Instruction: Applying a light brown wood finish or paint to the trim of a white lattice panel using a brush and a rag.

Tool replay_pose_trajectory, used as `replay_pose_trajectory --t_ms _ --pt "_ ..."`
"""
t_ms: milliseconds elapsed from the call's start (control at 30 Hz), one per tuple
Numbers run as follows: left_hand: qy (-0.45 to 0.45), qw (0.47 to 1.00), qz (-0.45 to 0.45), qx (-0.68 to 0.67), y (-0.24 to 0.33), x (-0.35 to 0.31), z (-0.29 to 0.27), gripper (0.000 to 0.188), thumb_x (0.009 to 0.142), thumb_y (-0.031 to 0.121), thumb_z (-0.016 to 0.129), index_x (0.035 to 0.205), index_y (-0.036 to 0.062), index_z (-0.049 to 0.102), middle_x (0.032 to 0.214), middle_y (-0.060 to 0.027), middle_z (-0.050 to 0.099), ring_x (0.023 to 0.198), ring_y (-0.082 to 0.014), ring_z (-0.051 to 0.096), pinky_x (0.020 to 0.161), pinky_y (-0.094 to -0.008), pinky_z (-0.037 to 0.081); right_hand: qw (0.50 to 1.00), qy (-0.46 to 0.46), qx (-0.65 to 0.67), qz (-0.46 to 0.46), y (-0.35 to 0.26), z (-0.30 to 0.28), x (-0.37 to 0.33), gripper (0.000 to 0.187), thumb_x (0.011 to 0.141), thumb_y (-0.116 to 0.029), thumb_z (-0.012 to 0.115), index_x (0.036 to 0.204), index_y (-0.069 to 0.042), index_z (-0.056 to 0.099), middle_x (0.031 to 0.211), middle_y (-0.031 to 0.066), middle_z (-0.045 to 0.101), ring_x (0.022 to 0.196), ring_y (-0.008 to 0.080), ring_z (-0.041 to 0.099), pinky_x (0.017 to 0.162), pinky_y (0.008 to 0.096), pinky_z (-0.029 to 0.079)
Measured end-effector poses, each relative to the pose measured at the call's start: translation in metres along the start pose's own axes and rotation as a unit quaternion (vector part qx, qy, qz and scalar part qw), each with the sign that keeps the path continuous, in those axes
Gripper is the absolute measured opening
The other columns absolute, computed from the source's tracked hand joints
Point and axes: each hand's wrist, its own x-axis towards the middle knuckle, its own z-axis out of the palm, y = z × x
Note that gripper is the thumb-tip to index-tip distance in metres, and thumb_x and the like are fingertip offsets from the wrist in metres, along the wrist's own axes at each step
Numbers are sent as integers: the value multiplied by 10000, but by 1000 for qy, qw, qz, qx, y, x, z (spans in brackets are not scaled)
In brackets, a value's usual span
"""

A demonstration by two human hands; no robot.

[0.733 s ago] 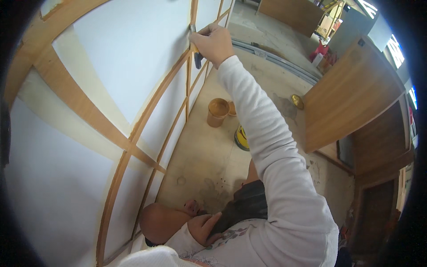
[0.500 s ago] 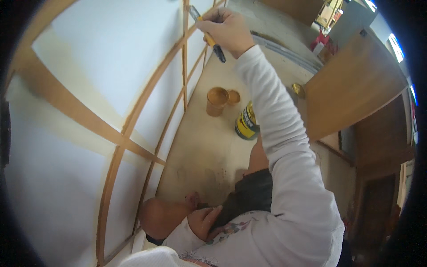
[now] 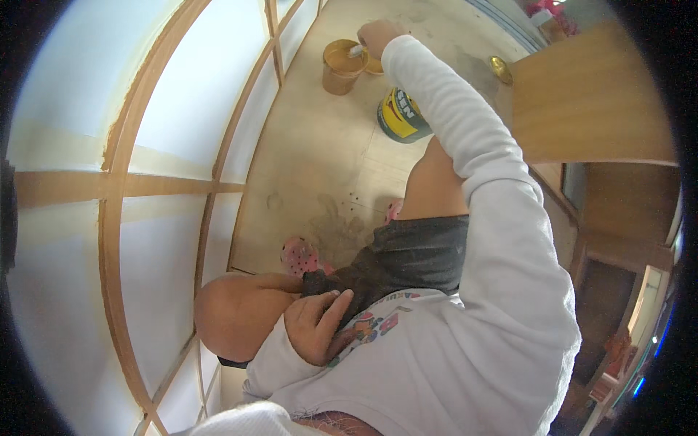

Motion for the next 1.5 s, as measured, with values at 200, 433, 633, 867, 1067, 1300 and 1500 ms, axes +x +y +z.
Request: replay_pose_trajectory --t_ms 200,433,633,867,1067,1300,1500 --pt "-6 999 -34 1 3 -3 7 631 607 240 782 1160 28 564 966 -162 613 809 -303 620 685 -385 505 992 -49 -112 19 -8 33 1 220 843 -143 565 1043 -185 647 1028 62 654 1019 249 600 849 403 451" --pt "-10 999 -44 12 3 5 3 636 610 243 778 1165 19 561 961 -170 618 808 -302 624 685 -386 509 989 -40 -144 -2 -5 46 18 205 866 -160 538 1039 -168 646 1035 55 656 1022 243 604 840 402 461" --pt "-29 998 -50 8 3 9 2 644 616 244 775 1176 18 552 973 -173 617 827 -306 624 697 -386 510 988 -34 -149 9 1 52 22 173 853 -164 548 985 -171 660 1002 51 661 990 240 615 815 403 473" --pt "-26 999 -40 6 3 10 2 652 606 239 779 1174 15 551 975 -177 613 824 -316 622 686 -390 512 993 -37 -98 51 11 38 18 189 810 -122 579 963 -197 661 985 26 665 992 216 609 811 397 461" --pt "-38 998 -43 6 2 11 1 656 608 247 781 1173 8 550 963 -178 610 810 -317 621 669 -391 510 991 -46 -127 12 7 47 10 213 847 -152 552 1034 -157 653 1051 77 656 1015 263 612 870 417 456" --pt "-32 999 -34 6 4 15 6 650 611 256 780 1168 7 556 964 -178 610 807 -318 620 670 -395 509 996 -32 78 41 63 59 28 245 790 -157 616 1029 -138 663 920 77 681 813 218 644 698 343 505" --pt "-21 999 -30 24 4 19 4 646 621 272 774 1169 9 556 962 -178 611 816 -321 620 676 -389 511 934 -118 316 114 80 43 10 299 824 -170 614 1102 -60 632 859 63 669 711 122 600 564 276 484"
